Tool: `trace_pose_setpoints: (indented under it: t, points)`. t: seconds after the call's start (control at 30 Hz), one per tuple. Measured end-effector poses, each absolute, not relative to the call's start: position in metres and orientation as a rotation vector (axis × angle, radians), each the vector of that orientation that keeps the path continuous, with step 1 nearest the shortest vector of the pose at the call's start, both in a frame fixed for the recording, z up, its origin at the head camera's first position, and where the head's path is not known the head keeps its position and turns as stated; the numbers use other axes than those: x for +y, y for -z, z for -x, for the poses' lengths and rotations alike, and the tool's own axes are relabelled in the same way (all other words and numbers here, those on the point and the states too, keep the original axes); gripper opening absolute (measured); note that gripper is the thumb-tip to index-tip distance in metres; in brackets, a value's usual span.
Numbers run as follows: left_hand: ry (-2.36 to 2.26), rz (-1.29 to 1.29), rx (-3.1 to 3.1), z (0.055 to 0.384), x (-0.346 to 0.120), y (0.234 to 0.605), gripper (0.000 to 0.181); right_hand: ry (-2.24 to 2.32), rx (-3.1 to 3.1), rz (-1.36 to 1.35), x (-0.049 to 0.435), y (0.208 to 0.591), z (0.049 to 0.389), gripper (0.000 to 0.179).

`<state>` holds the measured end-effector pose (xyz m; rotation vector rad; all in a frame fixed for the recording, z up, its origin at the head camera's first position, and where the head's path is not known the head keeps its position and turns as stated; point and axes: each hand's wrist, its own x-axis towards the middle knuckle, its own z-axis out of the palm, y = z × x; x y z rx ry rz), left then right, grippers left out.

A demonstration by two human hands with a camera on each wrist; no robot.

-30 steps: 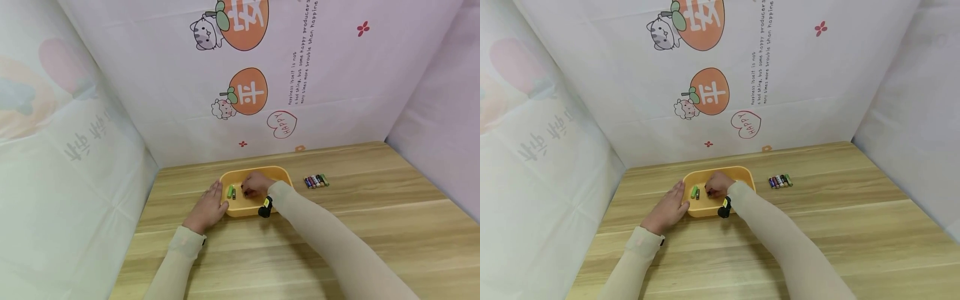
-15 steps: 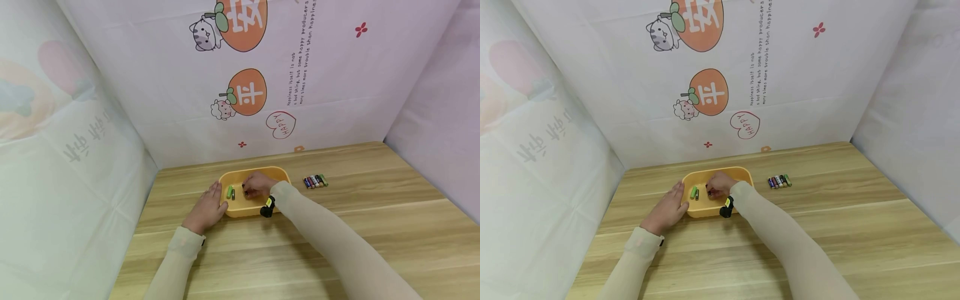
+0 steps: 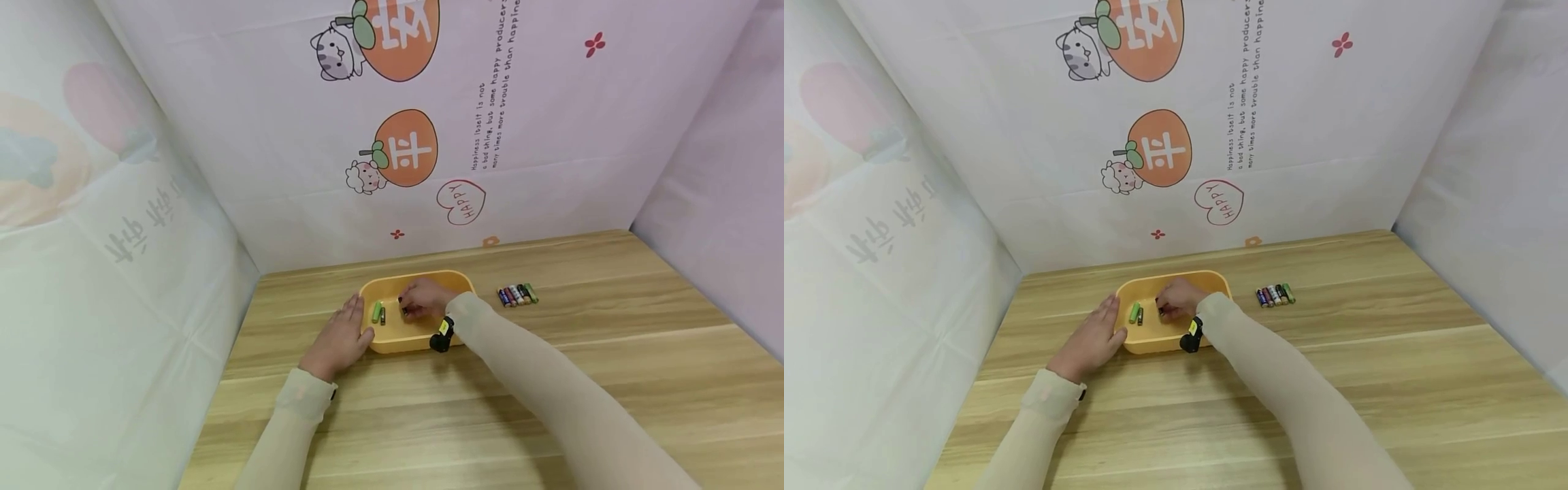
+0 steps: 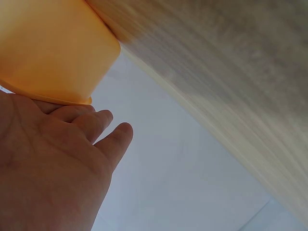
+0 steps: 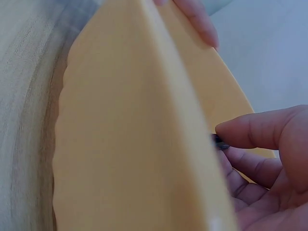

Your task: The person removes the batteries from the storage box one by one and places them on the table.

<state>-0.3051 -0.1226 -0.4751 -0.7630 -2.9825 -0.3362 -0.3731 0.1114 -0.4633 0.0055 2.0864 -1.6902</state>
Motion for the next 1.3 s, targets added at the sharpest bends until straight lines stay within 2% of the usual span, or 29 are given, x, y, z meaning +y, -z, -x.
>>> trace_pose_setpoints:
  t: [0.3, 0.67, 1.03, 1.3]
  points:
    - [0.335, 0.756, -2.985, 0.305, -0.123, 0.476, 0.067, 1.654, 2.113, 0.038, 0.121, 0.455, 0.374, 0.038]
    - [0.342, 0.763, -2.985, 0.305, -0.123, 0.475, 0.067, 1.686, 2.078, 0.063, 0.136, 0.444, 0.369, 0.034]
    - [0.343, 0.764, -2.989, 0.304, -0.124, 0.475, 0.067, 1.675, 2.083, 0.091, 0.154, 0.434, 0.370, 0.042]
    - [0.344, 0.774, -2.972, 0.305, -0.124, 0.477, 0.067, 1.640, 2.135, 0.096, 0.166, 0.430, 0.368, 0.041]
